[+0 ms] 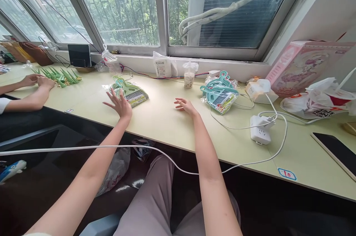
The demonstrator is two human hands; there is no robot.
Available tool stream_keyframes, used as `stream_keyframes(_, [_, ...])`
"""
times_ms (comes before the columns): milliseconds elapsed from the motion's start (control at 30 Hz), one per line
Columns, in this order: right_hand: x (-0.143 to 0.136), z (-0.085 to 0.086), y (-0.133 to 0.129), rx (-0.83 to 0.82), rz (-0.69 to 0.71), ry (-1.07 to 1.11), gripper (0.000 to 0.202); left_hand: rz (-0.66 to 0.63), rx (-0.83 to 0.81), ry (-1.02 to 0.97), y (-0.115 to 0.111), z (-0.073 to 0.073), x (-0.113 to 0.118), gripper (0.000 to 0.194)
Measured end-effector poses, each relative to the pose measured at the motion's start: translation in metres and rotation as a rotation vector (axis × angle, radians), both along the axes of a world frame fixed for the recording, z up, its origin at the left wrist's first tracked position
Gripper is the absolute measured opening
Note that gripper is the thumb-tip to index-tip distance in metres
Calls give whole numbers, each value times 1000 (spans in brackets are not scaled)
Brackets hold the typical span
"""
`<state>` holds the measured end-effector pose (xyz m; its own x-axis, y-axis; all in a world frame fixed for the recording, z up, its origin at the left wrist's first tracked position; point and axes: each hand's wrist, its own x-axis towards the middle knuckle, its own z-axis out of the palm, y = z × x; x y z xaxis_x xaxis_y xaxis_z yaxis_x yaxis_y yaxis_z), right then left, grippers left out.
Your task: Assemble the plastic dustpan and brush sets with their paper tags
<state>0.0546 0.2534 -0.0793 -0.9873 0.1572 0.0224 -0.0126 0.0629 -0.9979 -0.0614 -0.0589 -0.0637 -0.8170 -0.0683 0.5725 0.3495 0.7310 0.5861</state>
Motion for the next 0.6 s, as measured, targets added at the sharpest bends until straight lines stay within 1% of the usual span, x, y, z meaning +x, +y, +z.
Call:
stream_keyframes(67, [0,0,0,-1,2,3,40,-144,-133,63,6,-3,-2,53])
stream_keyframes(133, [-2,0,-1,12,-3,11,39,-239,-214,62,11,-7,-7,47])
stream_keyframes(200, [-4,-2,0,46,-58,38,36,-267,-239,39,13,-11,-12,42])
stream_keyframes(233, [-6,-2,1,80,-123,60,34,-263,-243,39,14,-12,-13,41])
stream_keyframes(267, [-7,-2,2,129,-219,86,31,-260,-244,46,15,-12,-13,41])
stream_keyframes(300, [-8,-1,4,195,-344,112,30,-264,-245,54,15,-12,-13,41])
stream_keyframes(400, [-3,5,13,431,-810,184,36,-319,-242,69,17,-11,-10,43])
stream_keyframes(467, [6,12,24,541,-1128,205,42,-374,-264,93,19,-12,-10,41])
stream_keyframes(533, [17,19,41,578,-1431,166,45,-428,-337,159,20,-13,-11,40])
stream_keyframes(567, [23,22,52,573,-1563,116,46,-452,-386,204,22,-13,-12,40])
stream_keyframes(600, [29,24,64,554,-1666,50,47,-471,-434,247,24,-14,-12,40])
